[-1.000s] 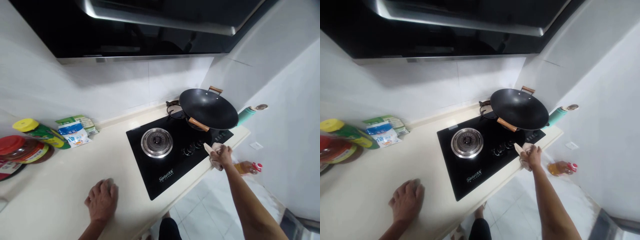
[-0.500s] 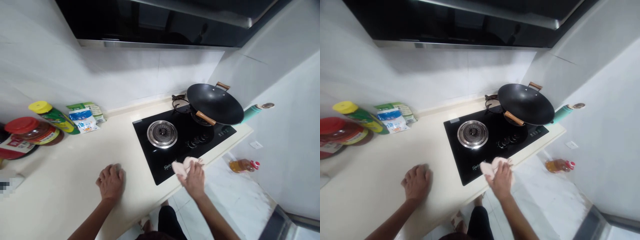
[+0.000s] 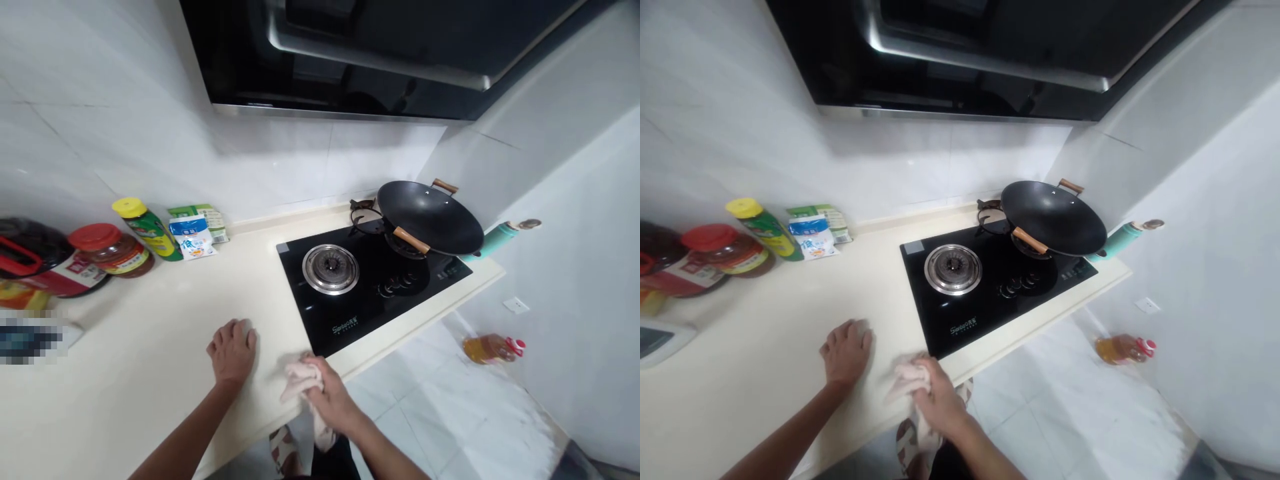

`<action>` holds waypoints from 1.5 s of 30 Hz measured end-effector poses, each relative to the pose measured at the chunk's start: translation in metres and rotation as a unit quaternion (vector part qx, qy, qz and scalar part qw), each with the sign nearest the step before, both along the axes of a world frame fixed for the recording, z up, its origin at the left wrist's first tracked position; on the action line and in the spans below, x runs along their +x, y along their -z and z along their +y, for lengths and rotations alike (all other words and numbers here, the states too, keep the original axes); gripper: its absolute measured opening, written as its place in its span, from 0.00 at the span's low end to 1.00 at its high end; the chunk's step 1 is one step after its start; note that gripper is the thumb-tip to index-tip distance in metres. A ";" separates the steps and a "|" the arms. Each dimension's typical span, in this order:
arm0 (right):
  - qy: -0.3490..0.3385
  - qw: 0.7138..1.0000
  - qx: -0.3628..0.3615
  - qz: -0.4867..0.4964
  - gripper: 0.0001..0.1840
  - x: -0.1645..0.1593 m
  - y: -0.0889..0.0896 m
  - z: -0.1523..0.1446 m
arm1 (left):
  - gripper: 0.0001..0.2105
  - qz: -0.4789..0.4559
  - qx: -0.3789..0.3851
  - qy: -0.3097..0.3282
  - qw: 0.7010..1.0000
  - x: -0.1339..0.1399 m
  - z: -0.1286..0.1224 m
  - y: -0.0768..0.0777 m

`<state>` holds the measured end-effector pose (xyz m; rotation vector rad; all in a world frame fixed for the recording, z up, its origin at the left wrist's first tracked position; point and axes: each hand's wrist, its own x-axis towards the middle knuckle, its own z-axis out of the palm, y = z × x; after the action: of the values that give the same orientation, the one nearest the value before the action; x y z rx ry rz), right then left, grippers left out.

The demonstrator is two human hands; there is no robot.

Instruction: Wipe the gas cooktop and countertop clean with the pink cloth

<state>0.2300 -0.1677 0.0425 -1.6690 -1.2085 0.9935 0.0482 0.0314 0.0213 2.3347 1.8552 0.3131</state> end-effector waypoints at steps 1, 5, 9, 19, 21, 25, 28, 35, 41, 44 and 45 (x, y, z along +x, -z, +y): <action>0.028 0.999 -0.012 0.032 0.26 0.016 -0.005 0.005 | 0.23 0.000 0.001 0.000 1.000 0.000 0.000 0.000; 0.170 0.985 -0.012 0.010 0.24 0.102 -0.010 0.026 | 0.23 0.001 0.004 0.000 1.000 -0.001 -0.001 0.001; 0.231 0.967 -0.012 -0.109 0.27 0.188 -0.002 0.038 | 0.22 0.006 0.006 0.000 1.000 -0.001 -0.001 0.001; 0.249 0.880 0.043 -0.403 0.33 0.187 0.023 0.010 | 0.21 0.017 0.006 -0.003 1.000 -0.002 0.001 0.007; 0.187 0.873 0.010 -0.449 0.38 0.163 0.039 0.014 | 0.21 0.018 0.006 -0.001 1.000 -0.002 0.001 0.008; 0.199 0.853 -0.046 -0.480 0.49 0.164 0.053 0.048 | 0.21 0.025 0.006 0.005 1.000 -0.002 0.001 0.007; 0.200 0.855 -0.087 -0.472 0.47 0.188 0.043 0.080 | 0.21 0.029 0.010 0.006 1.000 -0.002 0.001 0.007; 0.091 0.893 -0.102 -0.429 0.43 0.092 0.019 0.106 | 0.21 0.025 0.015 0.008 1.000 0.000 0.003 0.009; -0.121 0.943 0.001 -0.311 0.40 -0.030 0.023 0.075 | 0.22 0.021 0.016 0.013 1.000 -0.001 0.002 0.004; -0.134 0.950 0.005 -0.280 0.39 -0.029 0.019 0.050 | 0.22 0.018 0.014 0.013 1.000 -0.002 0.002 0.002; -0.132 0.950 0.005 -0.281 0.39 -0.022 0.017 0.042 | 0.22 0.016 0.012 0.013 1.000 -0.002 0.003 0.002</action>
<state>0.2082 -0.1259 0.0259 -1.8815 -1.8446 0.6702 0.0459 0.0340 0.0192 2.3915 1.8441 0.2982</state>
